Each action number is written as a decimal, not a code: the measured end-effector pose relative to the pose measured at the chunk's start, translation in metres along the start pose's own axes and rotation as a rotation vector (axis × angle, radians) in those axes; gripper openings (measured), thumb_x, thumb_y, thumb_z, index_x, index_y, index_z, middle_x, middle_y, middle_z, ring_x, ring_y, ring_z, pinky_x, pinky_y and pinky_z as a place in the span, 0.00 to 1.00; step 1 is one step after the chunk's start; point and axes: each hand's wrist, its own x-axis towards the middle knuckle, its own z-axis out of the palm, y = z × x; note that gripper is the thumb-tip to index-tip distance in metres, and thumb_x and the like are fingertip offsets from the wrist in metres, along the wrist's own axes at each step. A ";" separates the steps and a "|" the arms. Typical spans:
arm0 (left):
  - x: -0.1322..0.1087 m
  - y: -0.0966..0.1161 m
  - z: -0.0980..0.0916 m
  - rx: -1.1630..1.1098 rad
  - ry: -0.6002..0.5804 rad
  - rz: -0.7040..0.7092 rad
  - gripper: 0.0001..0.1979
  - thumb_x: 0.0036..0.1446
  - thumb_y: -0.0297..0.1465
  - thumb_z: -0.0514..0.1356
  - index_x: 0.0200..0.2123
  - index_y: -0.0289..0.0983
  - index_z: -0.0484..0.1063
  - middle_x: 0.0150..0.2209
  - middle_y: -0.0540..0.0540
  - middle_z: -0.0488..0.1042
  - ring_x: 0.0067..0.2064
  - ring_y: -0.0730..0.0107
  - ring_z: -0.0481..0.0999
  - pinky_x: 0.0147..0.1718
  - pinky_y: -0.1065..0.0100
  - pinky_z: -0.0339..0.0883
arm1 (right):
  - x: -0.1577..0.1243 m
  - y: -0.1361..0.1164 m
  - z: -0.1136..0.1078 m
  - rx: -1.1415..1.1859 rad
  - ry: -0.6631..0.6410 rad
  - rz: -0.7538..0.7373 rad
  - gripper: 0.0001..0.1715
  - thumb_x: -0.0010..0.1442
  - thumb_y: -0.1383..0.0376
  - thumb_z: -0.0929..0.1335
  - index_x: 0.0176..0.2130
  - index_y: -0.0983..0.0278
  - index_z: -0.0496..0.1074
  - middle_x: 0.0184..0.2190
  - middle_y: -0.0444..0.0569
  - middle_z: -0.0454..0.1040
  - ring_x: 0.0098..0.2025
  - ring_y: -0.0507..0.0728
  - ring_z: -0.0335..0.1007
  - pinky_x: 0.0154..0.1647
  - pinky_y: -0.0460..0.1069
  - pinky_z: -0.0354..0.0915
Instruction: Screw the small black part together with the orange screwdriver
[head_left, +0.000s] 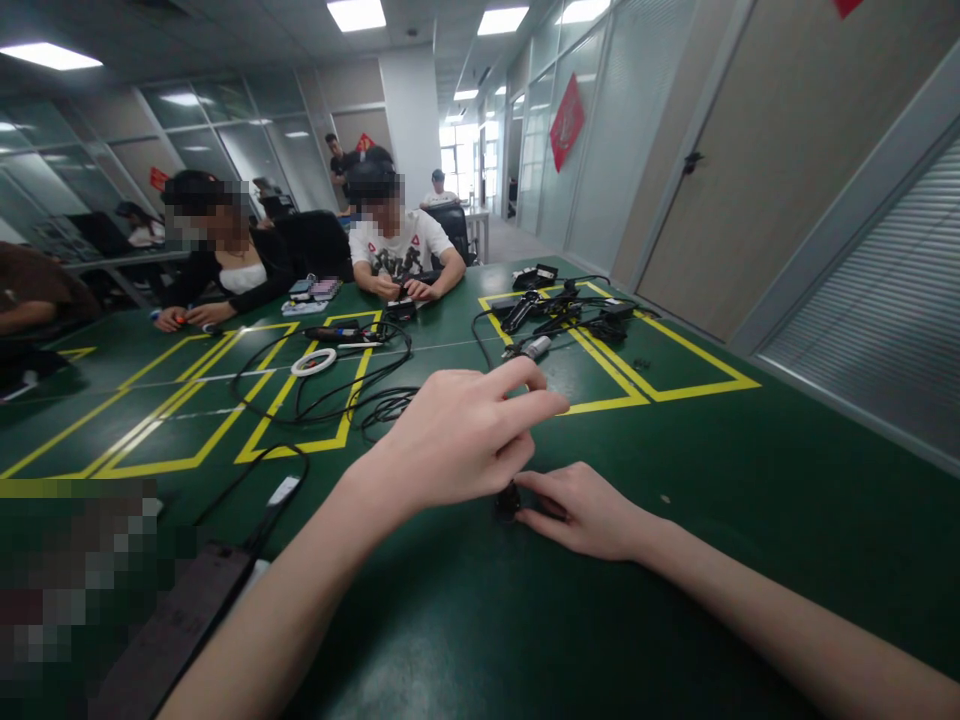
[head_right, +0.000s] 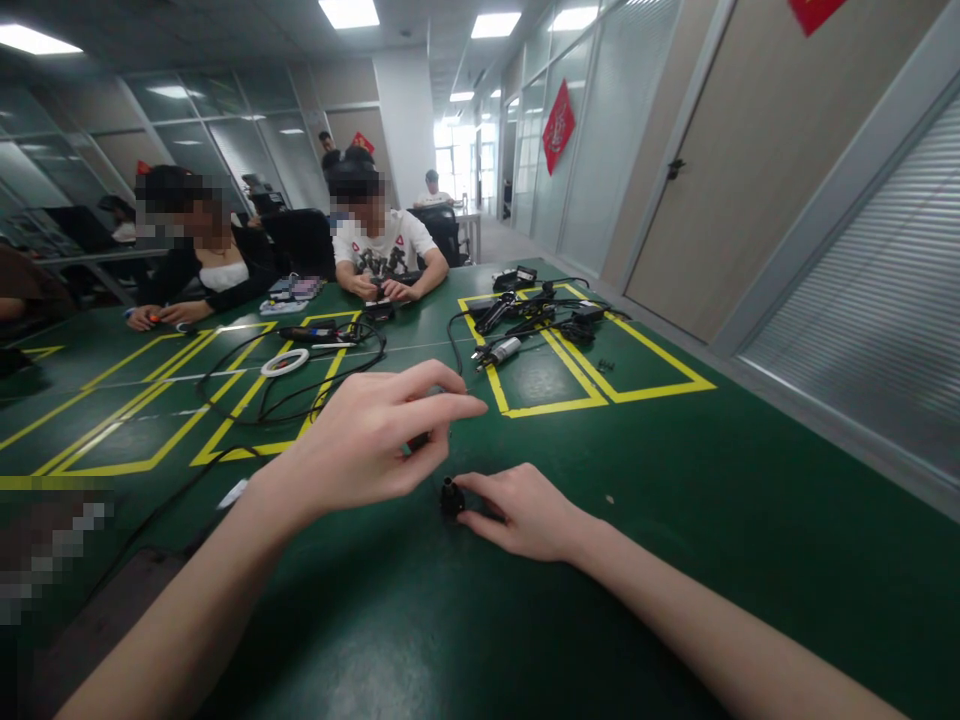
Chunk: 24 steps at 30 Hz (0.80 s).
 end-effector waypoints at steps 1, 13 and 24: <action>0.001 0.001 0.000 -0.011 -0.010 0.000 0.16 0.63 0.25 0.53 0.49 0.38 0.77 0.47 0.44 0.78 0.36 0.70 0.77 0.33 0.68 0.66 | 0.000 0.001 0.000 0.003 0.002 -0.001 0.17 0.69 0.60 0.66 0.53 0.65 0.74 0.22 0.43 0.75 0.23 0.55 0.70 0.27 0.48 0.52; 0.000 -0.002 0.002 -0.001 -0.013 -0.009 0.17 0.65 0.25 0.52 0.50 0.38 0.77 0.49 0.44 0.78 0.35 0.71 0.77 0.32 0.68 0.65 | 0.000 0.000 -0.001 0.014 -0.024 0.009 0.17 0.70 0.60 0.66 0.55 0.65 0.73 0.21 0.41 0.73 0.23 0.53 0.69 0.27 0.47 0.53; 0.000 -0.001 0.003 0.005 -0.015 0.037 0.17 0.64 0.23 0.52 0.50 0.38 0.77 0.51 0.43 0.77 0.38 0.70 0.77 0.34 0.68 0.67 | -0.001 0.000 -0.002 0.026 -0.025 0.007 0.20 0.70 0.60 0.66 0.57 0.66 0.73 0.22 0.42 0.73 0.23 0.54 0.69 0.27 0.47 0.54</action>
